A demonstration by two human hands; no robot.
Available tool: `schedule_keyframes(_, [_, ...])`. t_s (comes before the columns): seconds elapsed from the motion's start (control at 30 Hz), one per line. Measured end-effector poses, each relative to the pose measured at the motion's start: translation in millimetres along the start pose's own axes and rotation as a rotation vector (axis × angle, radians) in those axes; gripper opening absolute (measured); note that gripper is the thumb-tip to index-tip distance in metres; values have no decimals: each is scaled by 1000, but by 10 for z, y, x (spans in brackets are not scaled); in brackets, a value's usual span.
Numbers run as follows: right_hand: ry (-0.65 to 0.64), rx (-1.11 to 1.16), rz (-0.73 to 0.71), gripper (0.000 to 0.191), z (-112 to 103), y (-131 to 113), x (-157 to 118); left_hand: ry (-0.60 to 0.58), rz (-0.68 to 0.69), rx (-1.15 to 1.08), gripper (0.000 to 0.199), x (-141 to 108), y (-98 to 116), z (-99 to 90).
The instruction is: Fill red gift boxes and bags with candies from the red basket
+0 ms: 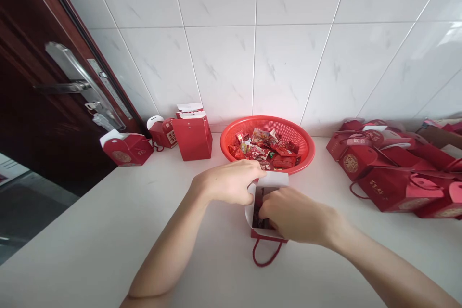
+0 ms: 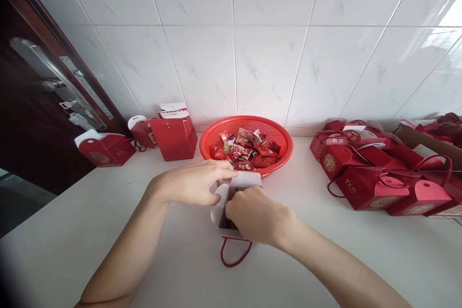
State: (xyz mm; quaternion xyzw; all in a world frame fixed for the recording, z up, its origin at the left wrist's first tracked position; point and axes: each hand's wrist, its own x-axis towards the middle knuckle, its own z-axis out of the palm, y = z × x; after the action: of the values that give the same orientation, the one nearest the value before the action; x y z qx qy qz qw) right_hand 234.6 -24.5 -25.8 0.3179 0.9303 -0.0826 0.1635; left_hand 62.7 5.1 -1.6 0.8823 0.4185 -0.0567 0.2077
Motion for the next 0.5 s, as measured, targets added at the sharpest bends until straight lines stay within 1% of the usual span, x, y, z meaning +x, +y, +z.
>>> schedule_keyframes(0.13, [-93,-149,101,26,-11,-51,137,1,-7,6,20,-8,3,5])
schedule_keyframes(0.23, [-107,-136,108,25,-7,17,169,1,3,11,20,-7,4,2])
schedule_keyframes(0.3, [-59,-62,96,23,-17,95,128,-1,3,26,22,-4,9,-5])
schedule_keyframes(0.5, [179,281,44,18,-98,320,-162,-18,-45,18,35,-2,27,-27])
